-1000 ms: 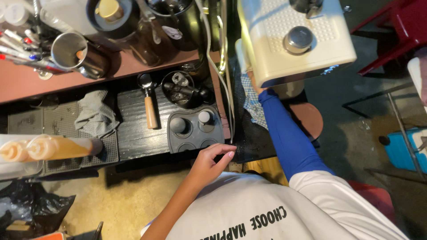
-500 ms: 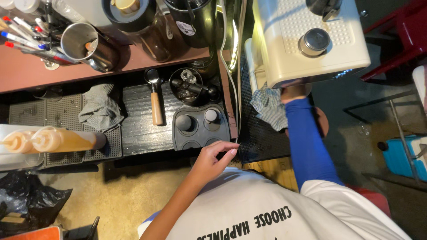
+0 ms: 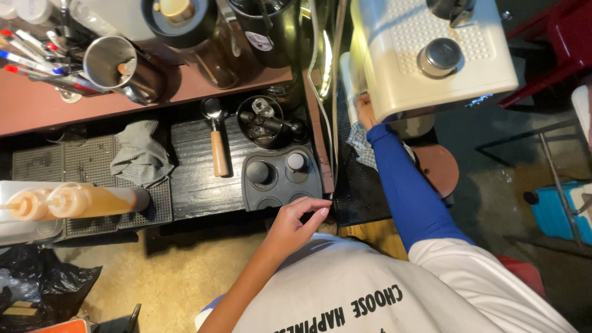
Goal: The person cleans a coffee machine and the surrounding counter area. They wipe the machine's drip tray and body with a cloth, remove and clean the drip tray, and wipe the counter surface. The person also handles a portafilter and a bottle of cleaning solution.
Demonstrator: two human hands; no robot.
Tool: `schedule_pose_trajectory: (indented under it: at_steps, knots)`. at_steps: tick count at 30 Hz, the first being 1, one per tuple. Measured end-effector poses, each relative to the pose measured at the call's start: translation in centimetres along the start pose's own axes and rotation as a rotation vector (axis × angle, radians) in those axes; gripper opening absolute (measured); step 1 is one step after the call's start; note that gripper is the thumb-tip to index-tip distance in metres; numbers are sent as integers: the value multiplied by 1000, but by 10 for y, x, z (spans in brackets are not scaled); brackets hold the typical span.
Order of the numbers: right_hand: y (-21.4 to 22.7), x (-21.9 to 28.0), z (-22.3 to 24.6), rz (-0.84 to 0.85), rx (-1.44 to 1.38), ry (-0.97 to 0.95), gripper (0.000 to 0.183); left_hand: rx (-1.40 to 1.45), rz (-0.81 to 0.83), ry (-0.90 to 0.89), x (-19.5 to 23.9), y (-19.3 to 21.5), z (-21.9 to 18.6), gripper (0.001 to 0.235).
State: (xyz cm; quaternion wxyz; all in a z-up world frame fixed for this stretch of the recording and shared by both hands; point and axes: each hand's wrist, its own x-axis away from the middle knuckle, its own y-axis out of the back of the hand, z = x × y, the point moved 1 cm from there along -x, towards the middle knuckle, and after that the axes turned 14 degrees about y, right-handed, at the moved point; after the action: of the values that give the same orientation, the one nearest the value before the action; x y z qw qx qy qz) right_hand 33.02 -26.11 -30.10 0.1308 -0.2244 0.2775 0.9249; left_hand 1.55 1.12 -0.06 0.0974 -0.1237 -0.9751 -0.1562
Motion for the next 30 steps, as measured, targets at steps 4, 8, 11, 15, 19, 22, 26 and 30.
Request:
schedule_pose_trajectory:
  at_steps: [4,8,11,15,19,22,26,30]
  knots:
    - [-5,0,-1,26,-303,-167,17,-1,5,134,2,7,1,24]
    - [3,-1,-5,125,-136,-53,20,29,-9,-27,0,6,10,23]
    - [19,-8,-11,271,55,-39,17,35,2,-14,0,1,10,23]
    - [51,-11,-16,482,138,229,7,28,33,-23,-5,-6,5,23]
    - [75,-3,4,764,315,251,21,27,79,18,-8,-13,-1,24]
    - [102,10,41,783,55,74,17,26,99,47,-9,-19,-5,24]
    - [108,15,48,798,348,241,27,3,104,60,-13,-24,-10,25]
    - [104,15,27,878,389,148,34,-10,73,10,-20,-26,-15,25]
